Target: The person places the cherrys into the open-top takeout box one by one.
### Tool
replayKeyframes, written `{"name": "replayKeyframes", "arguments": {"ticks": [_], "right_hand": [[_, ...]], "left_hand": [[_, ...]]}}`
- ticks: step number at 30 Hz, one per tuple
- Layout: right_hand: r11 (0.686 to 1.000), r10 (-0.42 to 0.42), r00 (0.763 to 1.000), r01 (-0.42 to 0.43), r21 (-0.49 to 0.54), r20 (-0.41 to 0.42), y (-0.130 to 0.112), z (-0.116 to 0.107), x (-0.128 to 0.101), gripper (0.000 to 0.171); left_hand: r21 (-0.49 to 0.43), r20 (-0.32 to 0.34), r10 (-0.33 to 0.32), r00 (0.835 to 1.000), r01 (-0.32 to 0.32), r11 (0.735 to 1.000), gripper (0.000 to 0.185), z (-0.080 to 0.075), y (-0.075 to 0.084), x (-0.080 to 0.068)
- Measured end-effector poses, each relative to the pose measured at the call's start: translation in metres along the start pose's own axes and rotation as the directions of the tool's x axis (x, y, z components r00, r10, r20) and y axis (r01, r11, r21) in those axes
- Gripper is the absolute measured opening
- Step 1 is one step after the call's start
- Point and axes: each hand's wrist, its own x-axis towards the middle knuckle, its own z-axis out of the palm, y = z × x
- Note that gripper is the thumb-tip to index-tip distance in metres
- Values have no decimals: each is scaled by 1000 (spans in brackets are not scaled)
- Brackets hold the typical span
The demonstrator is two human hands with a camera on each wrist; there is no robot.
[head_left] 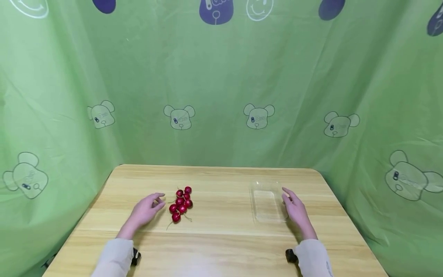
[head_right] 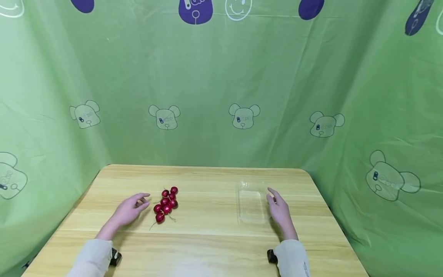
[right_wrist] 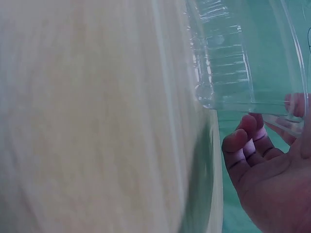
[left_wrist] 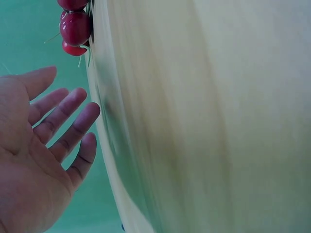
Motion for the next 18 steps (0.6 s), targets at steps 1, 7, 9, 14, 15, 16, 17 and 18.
{"name": "replayKeyframes", "arguments": {"ticks": [1,7,9,14,15,16,17,18], "right_hand": [[1000,-2,1000,2,-1,-1,0,0,0,52],[1000,-10,1000,10,0,-4,2,1,0,50],[1000,-12,1000,12,1,-1,2,1,0,50],[1000,-14,1000,14,20,8,1,2,0,51],[1000,-12,1000,12,25,12,1,3,0,51],[999,-12,1000,11,31,17,0,3,0,51],[999,-10,1000,9,34,21,0,3,-1,52],[999,-6,1000,5,36,26,1,4,-1,52]], "left_hand": [[2,1,0,1000,0,1000,42,1,1,1],[23,9,12,1000,-12,1000,38,5,2,6],[37,9,12,1000,-13,999,37,6,2,8],[68,12,8,1000,-9,998,35,7,2,13],[76,13,9,1000,-10,997,35,7,2,13],[84,14,14,1000,-15,996,35,7,2,14],[91,13,13,1000,-14,996,34,7,3,14],[97,13,12,1000,-14,995,33,8,3,15]]}}
